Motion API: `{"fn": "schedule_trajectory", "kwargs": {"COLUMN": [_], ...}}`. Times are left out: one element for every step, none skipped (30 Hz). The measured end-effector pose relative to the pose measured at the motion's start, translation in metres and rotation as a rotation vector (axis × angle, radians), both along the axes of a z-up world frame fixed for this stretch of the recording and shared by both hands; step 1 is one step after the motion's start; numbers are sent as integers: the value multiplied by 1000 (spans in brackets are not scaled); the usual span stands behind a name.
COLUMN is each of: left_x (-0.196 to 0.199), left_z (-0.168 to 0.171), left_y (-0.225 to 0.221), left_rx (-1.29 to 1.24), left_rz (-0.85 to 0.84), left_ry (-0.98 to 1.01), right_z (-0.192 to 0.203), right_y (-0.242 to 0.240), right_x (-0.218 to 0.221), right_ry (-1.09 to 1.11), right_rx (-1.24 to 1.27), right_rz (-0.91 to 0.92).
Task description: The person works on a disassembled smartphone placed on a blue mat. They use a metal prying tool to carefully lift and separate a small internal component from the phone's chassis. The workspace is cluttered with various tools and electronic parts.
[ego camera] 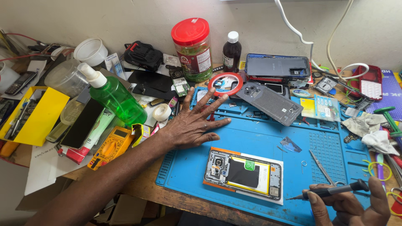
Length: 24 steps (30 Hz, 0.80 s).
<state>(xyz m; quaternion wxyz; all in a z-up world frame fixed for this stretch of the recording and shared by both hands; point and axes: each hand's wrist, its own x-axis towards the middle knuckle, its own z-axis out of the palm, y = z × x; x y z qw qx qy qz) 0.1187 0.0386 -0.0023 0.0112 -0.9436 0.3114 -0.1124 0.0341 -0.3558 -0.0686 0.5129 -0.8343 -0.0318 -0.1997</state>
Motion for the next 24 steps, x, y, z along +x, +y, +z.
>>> {"fn": "schedule_trajectory", "kwargs": {"left_x": [-1, -1, -3, -5, -7, -9, -10, -11, -12, -12, -11, -10, -10, -9, -8, -8, -8, -10, -12, -14, -17, -22, -30, -40], "left_z": [-1, -1, -1, -2, -2, -2, -2, -3, -4, -5, -7, -9, -10, -11, -12, -11, -9, -8, -5, -1, 4, 8, 12, 11], "left_y": [1, 2, 5, 8, 11, 13, 15, 16, 16, 15, 14, 12, 12, 11, 11, 12, 14, 15, 15, 16, 16, 12, 8, -1], "left_rx": [10, 22, 35, 50, 66, 79, 85, 89, 93, 59, 25, -9, 3, 13, 24, 42, 60, 75, 73, 64, 55, -8, -70, -139], "left_rz": [22, 42, 62, 80, 99, 120, 125, 131, 137, 118, 98, 79, 75, 75, 75, 94, 114, 129, 121, 109, 97, 89, 82, 72], "left_ry": [-27, -52, -76, -71, -66, -61, -66, -72, -77, -65, -52, -40, -32, -23, -15, -44, -74, -98, -101, -103, -104, -75, -45, 1], "right_z": [0, 0, 0, 0, -1, 0, -1, -1, 0, 0, 0, 1, 2, 3, 5, 7, 9, 12, 14, 16, 17, 20, 21, 21], "right_y": [0, 1, 1, 2, 2, 2, 2, 2, 2, 2, 1, 1, 1, 2, 3, 5, 7, 8, 10, 13, 15, 16, 16, 13], "right_x": [0, -1, -1, -2, -2, -2, -2, -1, 0, 0, 1, 1, 1, 1, 1, -1, -1, -5, -9, -12, -11, -13, -13, -18], "right_ry": [3, 7, 11, 7, 3, -2, -15, -27, -40, -40, -41, -41, -44, -47, -50, -46, -42, -32, -26, -18, -11, -31, -51, -56], "right_rx": [-3, -4, -5, 1, 7, 10, 5, -2, -9, -17, -26, -35, -35, -36, -37, -31, -26, -24, 50, 119, 188, 193, 199, 198], "right_rz": [-5, -11, -18, -16, -13, -10, -5, 0, 6, 6, 7, 7, 4, 4, 4, -7, -18, -33, -28, -28, -28, 6, 40, 69]}}
